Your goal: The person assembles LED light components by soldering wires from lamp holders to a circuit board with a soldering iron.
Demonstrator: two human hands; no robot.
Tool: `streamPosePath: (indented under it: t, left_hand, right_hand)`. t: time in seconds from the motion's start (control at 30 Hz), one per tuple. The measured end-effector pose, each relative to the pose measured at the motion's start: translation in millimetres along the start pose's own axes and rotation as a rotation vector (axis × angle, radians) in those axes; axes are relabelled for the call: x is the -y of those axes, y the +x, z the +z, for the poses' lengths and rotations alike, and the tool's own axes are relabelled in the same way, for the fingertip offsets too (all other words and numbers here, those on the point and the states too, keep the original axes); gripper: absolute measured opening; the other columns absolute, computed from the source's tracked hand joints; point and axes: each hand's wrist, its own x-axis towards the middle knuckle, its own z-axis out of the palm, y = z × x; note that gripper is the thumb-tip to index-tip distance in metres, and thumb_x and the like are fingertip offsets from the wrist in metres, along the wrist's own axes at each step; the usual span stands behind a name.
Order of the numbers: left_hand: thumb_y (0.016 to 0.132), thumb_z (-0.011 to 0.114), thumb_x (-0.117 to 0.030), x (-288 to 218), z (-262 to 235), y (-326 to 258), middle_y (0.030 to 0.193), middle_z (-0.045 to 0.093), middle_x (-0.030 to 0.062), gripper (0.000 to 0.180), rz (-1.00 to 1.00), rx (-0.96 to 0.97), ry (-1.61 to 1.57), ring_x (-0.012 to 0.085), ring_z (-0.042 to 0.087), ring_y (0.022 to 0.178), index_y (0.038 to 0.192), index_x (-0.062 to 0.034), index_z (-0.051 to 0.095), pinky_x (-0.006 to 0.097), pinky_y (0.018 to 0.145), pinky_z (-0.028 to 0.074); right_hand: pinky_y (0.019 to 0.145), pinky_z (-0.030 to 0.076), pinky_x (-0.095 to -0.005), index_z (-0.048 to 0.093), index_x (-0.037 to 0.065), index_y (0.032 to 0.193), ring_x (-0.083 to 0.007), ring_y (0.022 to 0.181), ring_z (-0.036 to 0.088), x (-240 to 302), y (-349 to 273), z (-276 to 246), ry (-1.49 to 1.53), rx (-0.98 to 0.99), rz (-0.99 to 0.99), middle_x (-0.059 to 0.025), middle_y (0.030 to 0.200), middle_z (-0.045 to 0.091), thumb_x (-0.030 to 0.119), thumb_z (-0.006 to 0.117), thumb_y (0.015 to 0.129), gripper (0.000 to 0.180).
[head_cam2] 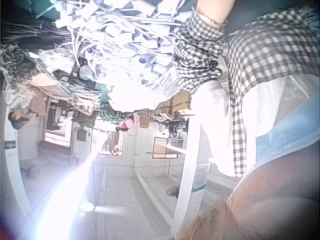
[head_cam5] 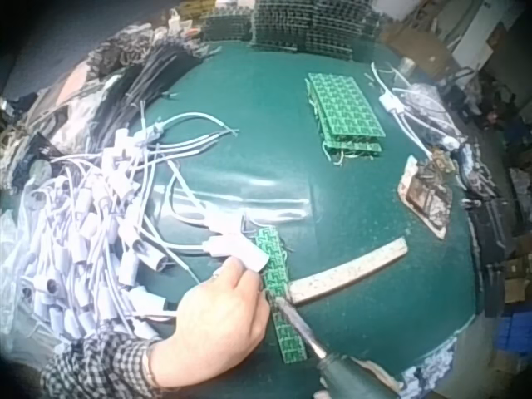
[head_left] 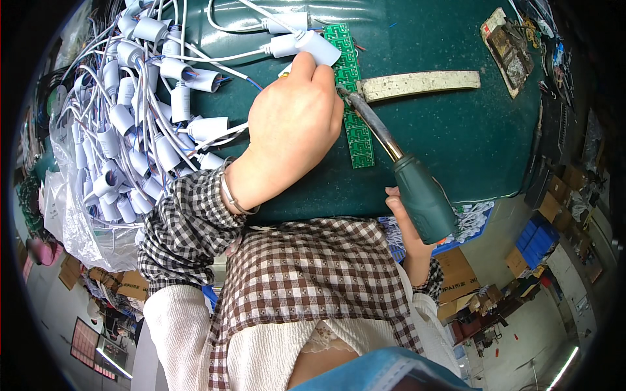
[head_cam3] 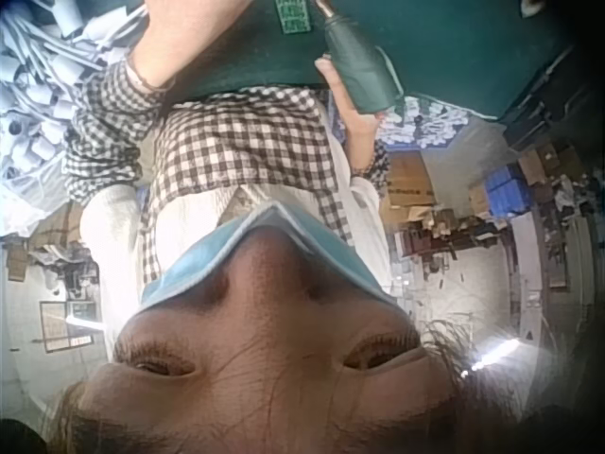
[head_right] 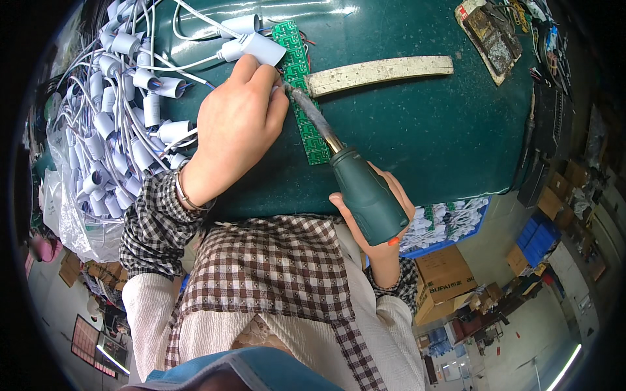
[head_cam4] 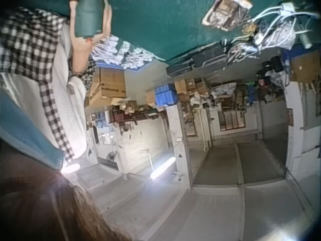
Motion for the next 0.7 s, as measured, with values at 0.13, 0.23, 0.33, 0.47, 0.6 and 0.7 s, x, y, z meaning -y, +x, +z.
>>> streamPosePath:
  t: [0.13,0.23,0.33,0.47,0.6,0.7]
  left_hand:
    - [0.08,0.065,-0.007,-0.4,-1.2,0.6,0.081,0.056,0.0148,0.01,-0.005,0.007,0.003,0.0326,0.065,0.063,0.078,-0.0009,0.058,0.042,0.053,0.054]
    - [0.081,0.065,-0.007,-0.5,-1.4,0.8,0.081,0.056,0.0148,0.01,-0.002,0.008,0.003,0.0325,0.065,0.063,0.078,-0.0008,0.058,0.042,0.053,0.054]
    - [0.088,0.064,-0.015,0.1,-2.1,-0.3,0.089,0.058,0.0149,0.014,-0.059,0.063,-0.012,0.037,0.064,0.067,0.088,-0.0011,0.062,0.046,0.058,0.052]
    - [0.088,0.064,-0.015,0.3,-1.9,-0.1,0.088,0.058,0.015,0.014,-0.061,0.06,-0.013,0.0371,0.064,0.067,0.088,-0.0012,0.062,0.046,0.059,0.052]
    - [0.089,0.064,-0.015,0.4,-1.8,-0.3,0.089,0.058,0.0148,0.014,-0.056,0.059,-0.008,0.0369,0.064,0.067,0.09,-0.0015,0.063,0.046,0.06,0.052]
    - [0.089,0.064,-0.015,0.2,-1.6,-0.1,0.089,0.058,0.0146,0.013,-0.059,0.062,-0.008,0.0368,0.064,0.067,0.09,-0.0016,0.064,0.046,0.06,0.053]
  right_hand:
    - [0.075,0.057,-0.038,0.072,-0.002,0.107,-0.0275,0.081,0.07,5.6,3.1,-3.9,-0.086,0.018,-0.038,-0.0157,0.102,0.074,0.02,0.091,0.072,0.046]
    - [0.075,0.056,-0.037,0.072,-0.002,0.109,-0.0256,0.08,0.07,8.2,5.1,-3.1,0.068,-0.037,-0.018,-0.0128,0.095,0.074,0.019,0.09,0.073,0.045]
    - [0.076,0.055,-0.0349,0.071,-0.003,0.111,-0.0227,0.079,0.069,5.8,6.6,-3.4,0.151,-0.073,-0.036,-0.009,0.085,0.074,0.017,0.088,0.074,0.045]
    - [0.076,0.054,-0.0351,0.071,-0.003,0.111,-0.0225,0.078,0.069,5.1,5.7,-2.9,0.179,-0.075,-0.022,-0.0091,0.086,0.074,0.015,0.088,0.074,0.045]
    - [0.076,0.055,-0.0347,0.071,-0.004,0.113,-0.0219,0.079,0.069,6.1,5.7,-3.1,0.203,-0.079,-0.008,-0.0097,0.087,0.074,0.012,0.088,0.074,0.045]
    - [0.076,0.055,-0.0334,0.07,-0.005,0.115,-0.0207,0.079,0.07,7.0,5.2,-1.6,0.249,-0.097,0.011,-0.0106,0.089,0.074,0.01,0.088,0.074,0.048]
